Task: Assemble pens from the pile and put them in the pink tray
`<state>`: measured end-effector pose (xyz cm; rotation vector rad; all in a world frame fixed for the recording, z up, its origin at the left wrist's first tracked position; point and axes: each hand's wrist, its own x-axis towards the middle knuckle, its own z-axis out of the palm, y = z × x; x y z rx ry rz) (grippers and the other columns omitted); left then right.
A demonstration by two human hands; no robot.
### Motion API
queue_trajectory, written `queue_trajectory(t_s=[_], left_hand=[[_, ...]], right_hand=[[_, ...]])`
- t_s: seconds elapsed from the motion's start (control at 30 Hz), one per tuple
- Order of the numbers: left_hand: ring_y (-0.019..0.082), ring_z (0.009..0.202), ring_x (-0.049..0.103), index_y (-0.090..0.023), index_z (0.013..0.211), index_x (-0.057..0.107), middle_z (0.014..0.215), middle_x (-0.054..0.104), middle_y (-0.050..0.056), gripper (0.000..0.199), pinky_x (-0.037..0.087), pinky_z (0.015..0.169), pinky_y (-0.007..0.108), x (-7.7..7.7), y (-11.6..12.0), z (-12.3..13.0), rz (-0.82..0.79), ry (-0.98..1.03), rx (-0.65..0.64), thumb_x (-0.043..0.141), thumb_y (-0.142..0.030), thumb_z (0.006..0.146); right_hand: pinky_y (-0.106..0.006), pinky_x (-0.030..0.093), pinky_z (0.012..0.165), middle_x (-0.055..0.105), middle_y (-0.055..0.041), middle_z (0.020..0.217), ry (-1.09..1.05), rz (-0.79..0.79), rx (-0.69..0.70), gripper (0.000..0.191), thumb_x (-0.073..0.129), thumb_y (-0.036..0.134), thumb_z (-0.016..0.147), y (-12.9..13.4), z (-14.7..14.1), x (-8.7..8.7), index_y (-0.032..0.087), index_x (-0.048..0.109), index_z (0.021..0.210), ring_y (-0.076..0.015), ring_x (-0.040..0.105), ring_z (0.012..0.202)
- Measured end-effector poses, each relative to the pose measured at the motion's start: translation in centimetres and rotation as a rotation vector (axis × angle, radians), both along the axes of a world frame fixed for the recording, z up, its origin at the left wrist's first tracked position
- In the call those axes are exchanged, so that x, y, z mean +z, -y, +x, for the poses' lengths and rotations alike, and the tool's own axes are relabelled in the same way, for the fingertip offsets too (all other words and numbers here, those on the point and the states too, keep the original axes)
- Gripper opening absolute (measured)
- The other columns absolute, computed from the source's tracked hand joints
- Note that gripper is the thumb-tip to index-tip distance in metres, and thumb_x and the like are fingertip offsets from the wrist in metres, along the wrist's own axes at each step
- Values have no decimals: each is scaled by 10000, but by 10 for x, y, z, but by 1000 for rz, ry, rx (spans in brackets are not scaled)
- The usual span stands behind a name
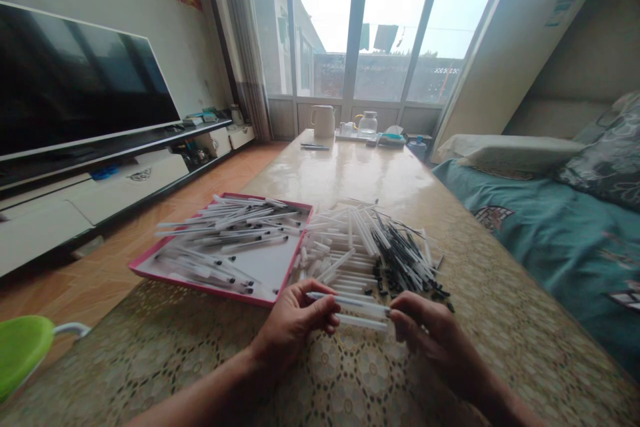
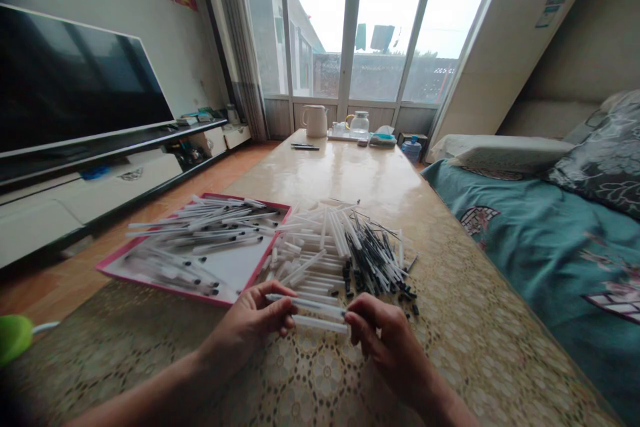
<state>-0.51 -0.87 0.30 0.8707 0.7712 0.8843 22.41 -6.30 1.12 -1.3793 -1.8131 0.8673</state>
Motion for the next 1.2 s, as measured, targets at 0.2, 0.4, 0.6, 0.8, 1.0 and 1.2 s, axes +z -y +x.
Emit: queue_trajectory(t_s=[0.2,0.4,0.6,0.8,1.0,1.2], left_hand=[[98,498,591,-117,785,622,577,669,23,284,456,506,199,-1,1,-1,29,-19,-7,786,-315,664],[106,512,599,-120,784,620,590,674,26,293,461,515,208,-1,0,-1,23,-24,-9,790,-322,656],[107,514,601,-110,780,620,598,675,31,301,469,517,207,2,1,0,20,-26,-1,792,-321,652],[99,509,592,-114,792,624,595,671,23,280,476,522,206,-1,0,-1,32,-15,-12,779,-316,674],[95,505,590,-113,779,624,598,670,24,290,472,518,198,1,0,0,25,-21,-4,786,-322,662],[102,502,592,-110,767,633,590,669,31,313,472,517,203,3,1,1,25,-24,1,800,-340,635]], right_hand=[[-206,379,519,541,18,598,15,25,-29,370,371,405,945,0,0,-3,182,546,707,-107,498,533],[-211,381,534,555,16,634,100,61,-31,299,419,411,923,-1,1,-4,188,544,769,-121,514,575],[-223,396,555,557,16,567,115,60,-4,377,339,398,953,0,0,-1,187,548,721,-124,528,535],[-212,394,518,585,22,609,104,38,-42,222,462,384,907,0,0,-2,186,561,918,-130,543,548],[-215,394,525,587,26,540,124,97,-13,303,387,383,939,-2,1,-6,190,546,768,-116,540,494],[-214,393,511,588,27,524,118,60,-7,332,361,417,945,-2,1,-8,190,552,796,-114,538,479]])
